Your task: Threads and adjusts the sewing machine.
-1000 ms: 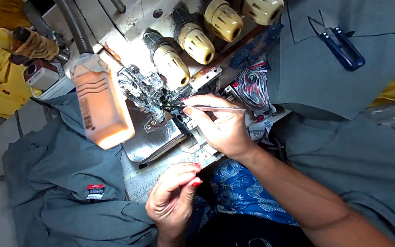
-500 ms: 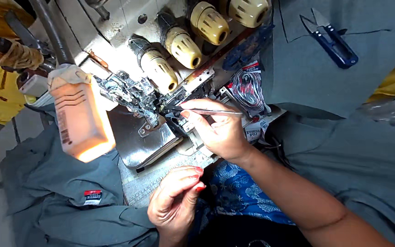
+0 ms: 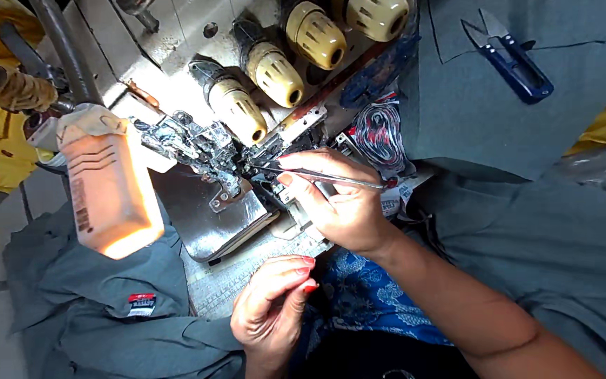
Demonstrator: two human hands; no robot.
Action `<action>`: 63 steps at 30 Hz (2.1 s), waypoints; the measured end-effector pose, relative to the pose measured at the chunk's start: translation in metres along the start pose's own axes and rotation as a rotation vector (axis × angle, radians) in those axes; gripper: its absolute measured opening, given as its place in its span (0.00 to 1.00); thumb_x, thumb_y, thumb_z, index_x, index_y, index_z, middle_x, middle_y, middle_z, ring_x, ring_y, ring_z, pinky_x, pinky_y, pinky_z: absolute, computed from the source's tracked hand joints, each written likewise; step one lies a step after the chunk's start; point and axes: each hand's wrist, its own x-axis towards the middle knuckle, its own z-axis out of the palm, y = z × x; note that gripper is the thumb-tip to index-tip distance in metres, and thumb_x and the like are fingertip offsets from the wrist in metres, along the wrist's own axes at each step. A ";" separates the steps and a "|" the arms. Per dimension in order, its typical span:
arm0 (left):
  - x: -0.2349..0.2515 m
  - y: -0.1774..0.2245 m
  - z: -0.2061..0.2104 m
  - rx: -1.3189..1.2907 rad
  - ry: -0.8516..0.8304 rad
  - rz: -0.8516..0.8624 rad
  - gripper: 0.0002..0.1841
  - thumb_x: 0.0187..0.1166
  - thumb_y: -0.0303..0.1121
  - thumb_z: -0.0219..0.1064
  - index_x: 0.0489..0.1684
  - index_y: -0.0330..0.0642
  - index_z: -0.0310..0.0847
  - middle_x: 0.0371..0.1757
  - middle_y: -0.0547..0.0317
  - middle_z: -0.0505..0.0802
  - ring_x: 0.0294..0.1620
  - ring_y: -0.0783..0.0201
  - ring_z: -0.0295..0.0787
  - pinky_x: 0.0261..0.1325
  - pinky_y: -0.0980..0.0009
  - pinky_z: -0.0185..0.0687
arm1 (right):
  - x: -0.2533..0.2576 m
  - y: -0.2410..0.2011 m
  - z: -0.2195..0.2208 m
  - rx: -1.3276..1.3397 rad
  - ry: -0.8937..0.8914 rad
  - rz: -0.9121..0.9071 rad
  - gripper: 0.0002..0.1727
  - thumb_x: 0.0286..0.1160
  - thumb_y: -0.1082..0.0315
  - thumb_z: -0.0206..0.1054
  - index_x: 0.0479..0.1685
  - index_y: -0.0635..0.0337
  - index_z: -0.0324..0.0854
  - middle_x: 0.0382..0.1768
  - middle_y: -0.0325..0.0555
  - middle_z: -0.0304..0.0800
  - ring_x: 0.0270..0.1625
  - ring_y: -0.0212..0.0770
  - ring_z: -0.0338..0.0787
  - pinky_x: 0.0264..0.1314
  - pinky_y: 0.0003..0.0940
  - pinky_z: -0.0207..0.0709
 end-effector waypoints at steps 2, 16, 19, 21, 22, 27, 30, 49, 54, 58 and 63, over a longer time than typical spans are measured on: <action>0.000 0.000 0.001 0.007 -0.015 0.007 0.07 0.84 0.34 0.68 0.50 0.49 0.91 0.50 0.71 0.96 0.55 0.73 0.93 0.60 0.77 0.89 | 0.001 0.002 0.002 -0.015 -0.006 -0.012 0.10 0.70 0.79 0.70 0.46 0.76 0.89 0.44 0.55 0.94 0.51 0.37 0.92 0.61 0.27 0.83; -0.001 0.002 -0.003 0.054 0.003 0.020 0.07 0.86 0.35 0.65 0.51 0.49 0.90 0.51 0.71 0.96 0.55 0.74 0.93 0.59 0.78 0.88 | -0.004 -0.022 -0.040 0.227 -0.064 0.110 0.07 0.77 0.74 0.69 0.49 0.61 0.88 0.49 0.34 0.94 0.53 0.25 0.91 0.58 0.24 0.87; 0.002 0.003 -0.001 0.141 0.041 0.051 0.06 0.85 0.36 0.67 0.49 0.51 0.91 0.60 0.76 0.92 0.61 0.80 0.87 0.64 0.84 0.82 | -0.009 -0.022 -0.062 0.016 -0.237 0.114 0.06 0.71 0.73 0.70 0.40 0.63 0.90 0.43 0.37 0.94 0.49 0.24 0.91 0.53 0.20 0.86; 0.004 0.003 0.000 0.163 0.050 0.068 0.04 0.82 0.37 0.70 0.45 0.51 0.91 0.60 0.77 0.90 0.62 0.81 0.85 0.67 0.84 0.79 | -0.005 -0.027 -0.067 -0.038 -0.209 0.049 0.05 0.77 0.71 0.70 0.44 0.61 0.89 0.47 0.37 0.94 0.55 0.25 0.91 0.58 0.21 0.86; 0.003 0.004 0.001 0.159 0.050 0.066 0.04 0.81 0.36 0.72 0.44 0.51 0.91 0.60 0.76 0.90 0.62 0.81 0.84 0.66 0.85 0.79 | -0.002 -0.029 -0.066 -0.055 -0.203 -0.007 0.05 0.79 0.71 0.69 0.46 0.61 0.87 0.49 0.38 0.93 0.58 0.28 0.91 0.62 0.23 0.86; 0.004 0.006 0.004 0.110 -0.007 0.092 0.05 0.83 0.34 0.69 0.44 0.45 0.89 0.56 0.68 0.92 0.63 0.77 0.86 0.68 0.80 0.80 | 0.010 -0.014 -0.035 -0.217 -0.271 -0.242 0.07 0.75 0.74 0.70 0.42 0.68 0.92 0.48 0.53 0.96 0.58 0.39 0.92 0.67 0.30 0.80; 0.000 0.005 0.003 0.119 -0.030 0.082 0.07 0.87 0.34 0.64 0.47 0.43 0.88 0.55 0.67 0.94 0.63 0.76 0.87 0.68 0.78 0.81 | 0.014 -0.004 -0.020 -0.267 -0.292 -0.285 0.09 0.75 0.74 0.70 0.46 0.70 0.92 0.48 0.55 0.96 0.55 0.42 0.93 0.64 0.32 0.81; 0.000 0.004 0.003 0.033 -0.067 0.067 0.06 0.83 0.30 0.68 0.42 0.36 0.87 0.49 0.59 0.95 0.59 0.74 0.90 0.65 0.78 0.83 | 0.014 0.008 -0.009 -0.246 -0.318 -0.277 0.07 0.74 0.77 0.70 0.43 0.72 0.92 0.43 0.55 0.95 0.52 0.39 0.93 0.64 0.27 0.80; -0.003 0.001 0.006 0.024 -0.043 0.064 0.06 0.83 0.30 0.69 0.41 0.36 0.87 0.48 0.57 0.95 0.58 0.73 0.90 0.64 0.78 0.84 | 0.015 0.007 -0.007 -0.325 -0.330 -0.287 0.08 0.75 0.75 0.69 0.44 0.71 0.92 0.43 0.56 0.95 0.51 0.42 0.92 0.61 0.28 0.79; -0.003 0.000 0.006 0.012 -0.050 0.061 0.05 0.82 0.29 0.70 0.41 0.36 0.87 0.47 0.56 0.95 0.57 0.72 0.90 0.64 0.77 0.84 | 0.015 0.004 -0.006 -0.241 -0.251 -0.259 0.07 0.73 0.78 0.71 0.42 0.74 0.91 0.42 0.56 0.95 0.52 0.39 0.93 0.63 0.27 0.81; -0.004 -0.002 0.007 0.008 -0.045 0.051 0.06 0.82 0.30 0.70 0.40 0.35 0.87 0.47 0.56 0.95 0.57 0.71 0.91 0.64 0.77 0.85 | 0.009 0.009 0.008 -0.282 -0.138 -0.237 0.09 0.73 0.77 0.71 0.46 0.75 0.91 0.46 0.59 0.95 0.54 0.41 0.94 0.64 0.27 0.82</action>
